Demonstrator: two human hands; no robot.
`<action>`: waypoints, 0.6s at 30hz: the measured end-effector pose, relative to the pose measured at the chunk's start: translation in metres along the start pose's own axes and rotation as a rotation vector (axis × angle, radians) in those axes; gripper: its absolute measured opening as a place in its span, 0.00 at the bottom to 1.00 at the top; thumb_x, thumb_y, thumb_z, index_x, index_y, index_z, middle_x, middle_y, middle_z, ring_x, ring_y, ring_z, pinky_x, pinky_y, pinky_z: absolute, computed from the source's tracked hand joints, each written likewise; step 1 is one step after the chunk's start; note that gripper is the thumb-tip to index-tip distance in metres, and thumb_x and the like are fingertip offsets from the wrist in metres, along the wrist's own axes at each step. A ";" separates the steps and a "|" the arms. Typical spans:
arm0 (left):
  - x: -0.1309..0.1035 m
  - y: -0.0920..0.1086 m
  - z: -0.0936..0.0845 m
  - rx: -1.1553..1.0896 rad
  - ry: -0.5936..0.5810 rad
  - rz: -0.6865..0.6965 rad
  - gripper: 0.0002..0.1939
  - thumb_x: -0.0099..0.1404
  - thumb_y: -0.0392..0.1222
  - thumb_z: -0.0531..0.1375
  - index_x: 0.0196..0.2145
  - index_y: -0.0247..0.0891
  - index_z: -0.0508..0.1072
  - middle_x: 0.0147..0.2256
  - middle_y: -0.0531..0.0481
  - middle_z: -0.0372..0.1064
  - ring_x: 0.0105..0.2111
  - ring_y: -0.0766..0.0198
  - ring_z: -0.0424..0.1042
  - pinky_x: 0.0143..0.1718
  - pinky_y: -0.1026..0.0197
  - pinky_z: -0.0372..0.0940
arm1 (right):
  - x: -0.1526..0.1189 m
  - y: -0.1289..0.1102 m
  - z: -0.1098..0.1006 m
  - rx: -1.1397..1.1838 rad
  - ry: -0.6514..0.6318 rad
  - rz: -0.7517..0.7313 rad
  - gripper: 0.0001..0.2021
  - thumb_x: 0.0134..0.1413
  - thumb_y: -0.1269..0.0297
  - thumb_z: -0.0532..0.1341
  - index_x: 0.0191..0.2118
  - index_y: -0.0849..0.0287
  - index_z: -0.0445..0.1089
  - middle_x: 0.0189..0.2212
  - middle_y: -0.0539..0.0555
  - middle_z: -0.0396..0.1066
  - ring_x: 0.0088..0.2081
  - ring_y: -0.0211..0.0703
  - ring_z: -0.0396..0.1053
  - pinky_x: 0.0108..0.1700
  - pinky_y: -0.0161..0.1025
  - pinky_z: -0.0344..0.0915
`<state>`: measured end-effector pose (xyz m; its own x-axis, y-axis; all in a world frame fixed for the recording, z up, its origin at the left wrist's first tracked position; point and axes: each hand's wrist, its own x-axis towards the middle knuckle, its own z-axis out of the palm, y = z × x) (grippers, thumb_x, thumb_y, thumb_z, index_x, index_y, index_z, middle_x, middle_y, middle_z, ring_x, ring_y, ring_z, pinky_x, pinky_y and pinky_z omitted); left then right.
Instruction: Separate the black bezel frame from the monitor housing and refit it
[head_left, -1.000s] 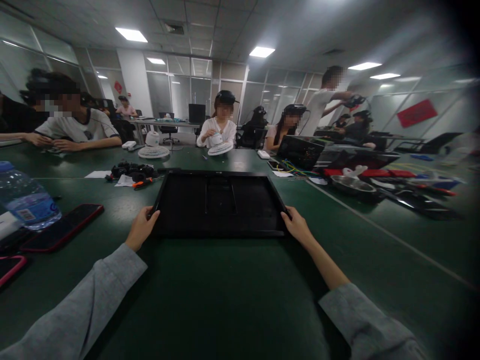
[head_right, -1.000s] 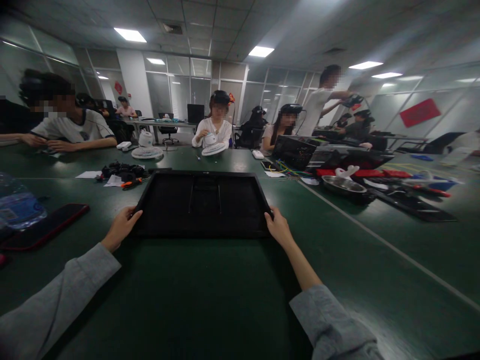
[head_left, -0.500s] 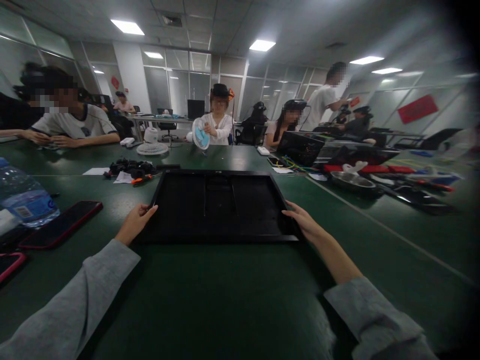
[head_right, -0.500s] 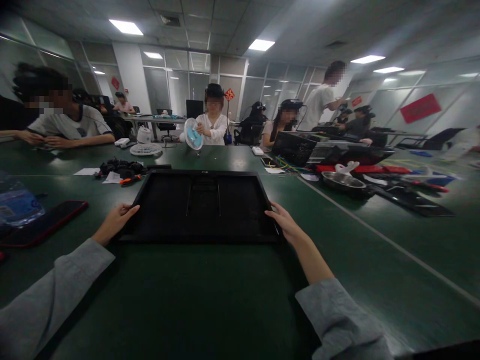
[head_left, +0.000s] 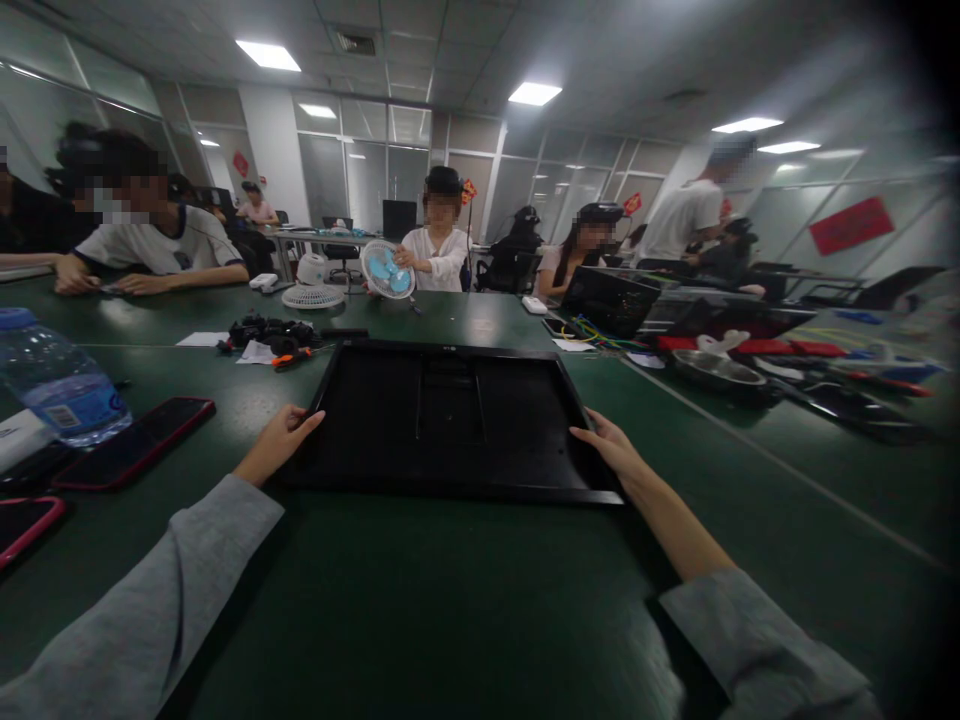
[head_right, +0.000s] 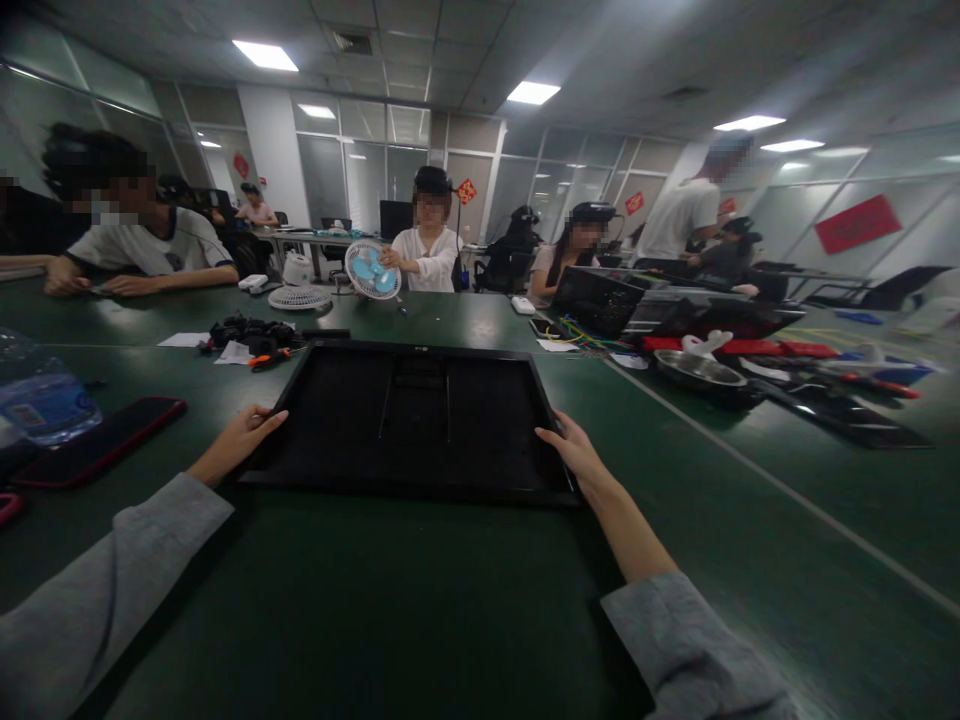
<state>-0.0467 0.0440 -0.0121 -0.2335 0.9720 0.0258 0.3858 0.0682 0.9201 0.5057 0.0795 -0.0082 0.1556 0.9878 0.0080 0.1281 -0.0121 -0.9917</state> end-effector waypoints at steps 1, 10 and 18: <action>0.002 -0.003 -0.001 0.009 -0.004 0.017 0.31 0.54 0.69 0.62 0.40 0.38 0.69 0.35 0.46 0.76 0.35 0.55 0.76 0.34 0.57 0.69 | 0.000 0.001 -0.002 0.026 0.008 -0.004 0.32 0.46 0.63 0.67 0.59 0.53 0.64 0.41 0.53 0.78 0.35 0.48 0.78 0.38 0.45 0.77; 0.009 -0.015 -0.003 0.072 0.002 0.134 0.36 0.60 0.70 0.53 0.50 0.35 0.71 0.45 0.42 0.73 0.34 0.60 0.72 0.26 0.62 0.63 | 0.001 0.002 -0.026 0.111 0.203 -0.031 0.31 0.42 0.65 0.68 0.56 0.54 0.69 0.42 0.53 0.78 0.40 0.50 0.77 0.44 0.47 0.76; 0.006 -0.012 -0.003 0.136 -0.034 0.181 0.32 0.63 0.66 0.51 0.48 0.35 0.72 0.44 0.42 0.74 0.33 0.60 0.72 0.27 0.61 0.63 | 0.009 0.023 -0.060 -0.136 0.685 -0.075 0.36 0.45 0.61 0.62 0.63 0.59 0.58 0.53 0.64 0.71 0.51 0.59 0.73 0.53 0.54 0.71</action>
<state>-0.0556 0.0487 -0.0219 -0.1203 0.9780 0.1706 0.5358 -0.0807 0.8405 0.5688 0.0792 -0.0234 0.7178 0.6673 0.1988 0.2769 -0.0116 -0.9608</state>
